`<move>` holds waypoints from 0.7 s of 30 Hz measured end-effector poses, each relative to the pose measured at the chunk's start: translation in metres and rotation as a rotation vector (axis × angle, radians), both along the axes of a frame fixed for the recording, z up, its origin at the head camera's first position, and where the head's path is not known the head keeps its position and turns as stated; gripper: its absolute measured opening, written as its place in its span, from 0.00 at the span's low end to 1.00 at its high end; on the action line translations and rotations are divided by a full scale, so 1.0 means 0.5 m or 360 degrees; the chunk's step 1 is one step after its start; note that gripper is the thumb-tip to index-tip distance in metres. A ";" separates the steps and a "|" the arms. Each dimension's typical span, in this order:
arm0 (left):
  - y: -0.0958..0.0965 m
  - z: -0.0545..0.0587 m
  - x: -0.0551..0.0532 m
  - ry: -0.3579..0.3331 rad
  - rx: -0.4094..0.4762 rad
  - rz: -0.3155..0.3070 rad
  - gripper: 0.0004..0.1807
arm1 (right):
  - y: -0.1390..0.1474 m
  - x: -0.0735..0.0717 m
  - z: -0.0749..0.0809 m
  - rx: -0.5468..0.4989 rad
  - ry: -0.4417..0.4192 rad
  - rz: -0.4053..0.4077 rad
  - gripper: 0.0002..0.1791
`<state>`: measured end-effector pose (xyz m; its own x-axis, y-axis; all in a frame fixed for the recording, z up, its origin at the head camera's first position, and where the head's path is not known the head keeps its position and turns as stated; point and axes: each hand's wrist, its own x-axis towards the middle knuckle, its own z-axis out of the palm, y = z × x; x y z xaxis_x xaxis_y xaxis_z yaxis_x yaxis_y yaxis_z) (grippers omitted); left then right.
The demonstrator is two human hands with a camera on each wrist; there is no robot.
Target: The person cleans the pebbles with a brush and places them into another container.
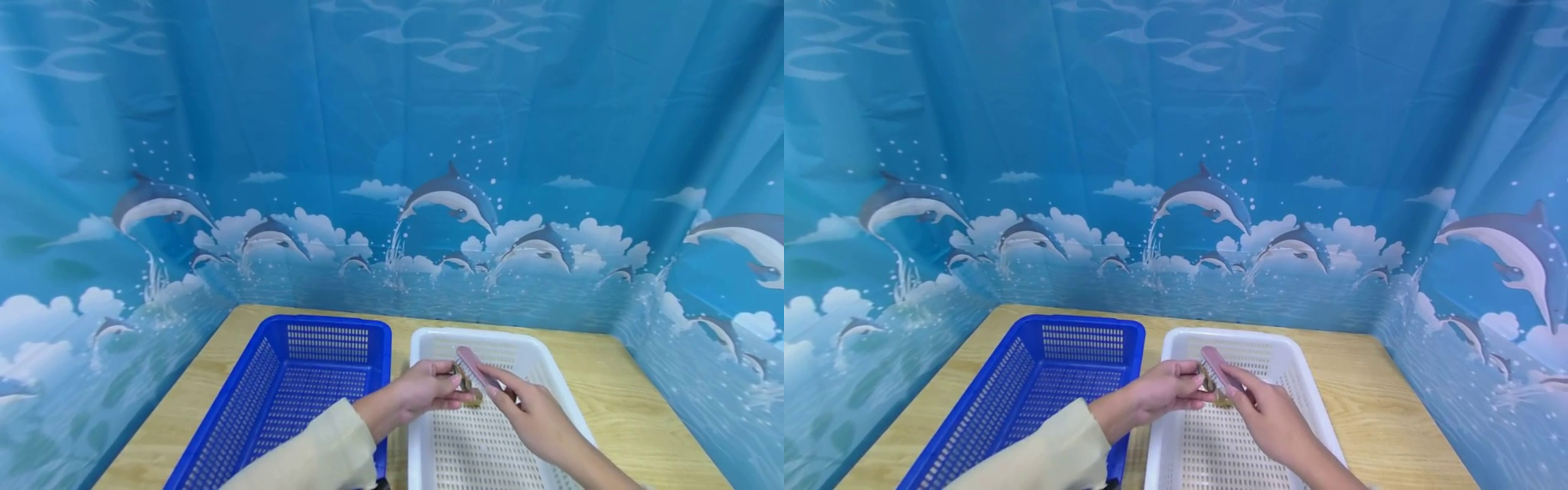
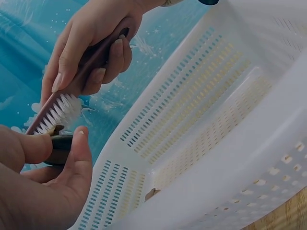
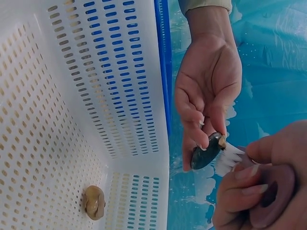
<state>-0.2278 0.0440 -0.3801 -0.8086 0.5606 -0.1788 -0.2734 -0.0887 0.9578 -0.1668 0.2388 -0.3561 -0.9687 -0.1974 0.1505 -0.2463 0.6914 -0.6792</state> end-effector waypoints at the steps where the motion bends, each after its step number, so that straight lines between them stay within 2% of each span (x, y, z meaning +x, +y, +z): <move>1: 0.000 0.000 0.000 0.0000 -0.0007 -0.0008 0.21 | 0.001 -0.002 0.000 0.0001 -0.0009 -0.0003 0.22; 10: 0.003 -0.002 0.005 0.0018 0.0003 -0.0088 0.22 | 0.012 -0.006 -0.005 0.0050 -0.0045 -0.0077 0.23; 21: -0.002 0.010 -0.001 0.0000 0.0004 0.0122 0.25 | 0.011 0.005 -0.011 0.0034 -0.0002 -0.0065 0.22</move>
